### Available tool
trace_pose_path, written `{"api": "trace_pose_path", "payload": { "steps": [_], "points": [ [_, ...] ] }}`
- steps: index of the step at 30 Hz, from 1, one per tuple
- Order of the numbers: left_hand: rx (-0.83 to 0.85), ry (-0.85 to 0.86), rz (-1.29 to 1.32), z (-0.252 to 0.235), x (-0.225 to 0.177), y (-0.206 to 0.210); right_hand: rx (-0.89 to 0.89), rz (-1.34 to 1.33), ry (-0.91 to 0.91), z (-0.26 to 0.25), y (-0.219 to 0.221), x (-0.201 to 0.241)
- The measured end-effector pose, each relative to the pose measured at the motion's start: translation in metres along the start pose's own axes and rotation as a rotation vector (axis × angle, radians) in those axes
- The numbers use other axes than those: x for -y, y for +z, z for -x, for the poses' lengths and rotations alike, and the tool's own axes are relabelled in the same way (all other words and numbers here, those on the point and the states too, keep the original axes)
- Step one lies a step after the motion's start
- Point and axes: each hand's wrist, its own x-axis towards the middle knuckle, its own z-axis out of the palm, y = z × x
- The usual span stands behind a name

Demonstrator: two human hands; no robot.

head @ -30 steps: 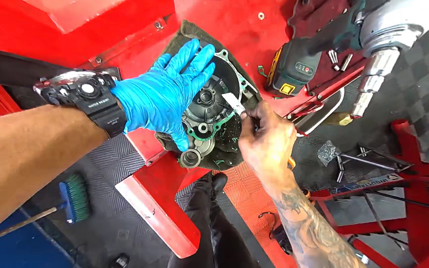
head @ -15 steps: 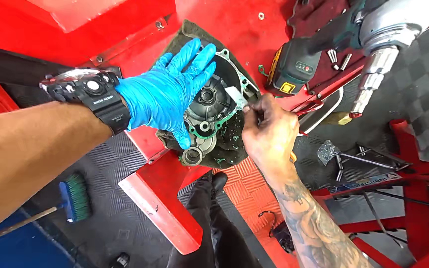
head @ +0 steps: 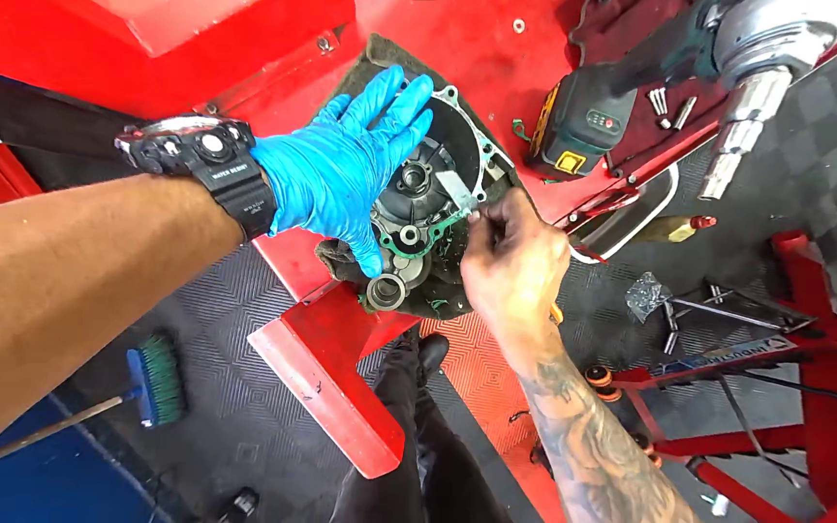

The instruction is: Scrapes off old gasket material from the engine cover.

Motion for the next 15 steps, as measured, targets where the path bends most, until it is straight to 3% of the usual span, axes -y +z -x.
{"api": "trace_pose_path", "payload": {
  "steps": [5, 8, 11, 15],
  "points": [
    [0.0, -0.005, -0.013, -0.004, 0.007, 0.006, 0.001, 0.002, -0.019, 0.009, 0.003, 0.002],
    [0.282, -0.098, -0.053, -0.003, -0.014, -0.031, 0.042, -0.016, -0.034, 0.009, 0.0, 0.005],
    [-0.022, -0.002, 0.006, -0.004, 0.005, 0.007, 0.055, -0.033, -0.091, 0.013, 0.003, -0.004],
    [-0.034, 0.021, -0.024, -0.005, 0.011, 0.015, 0.116, -0.084, -0.116, 0.009, -0.001, -0.009]
  ]
}}
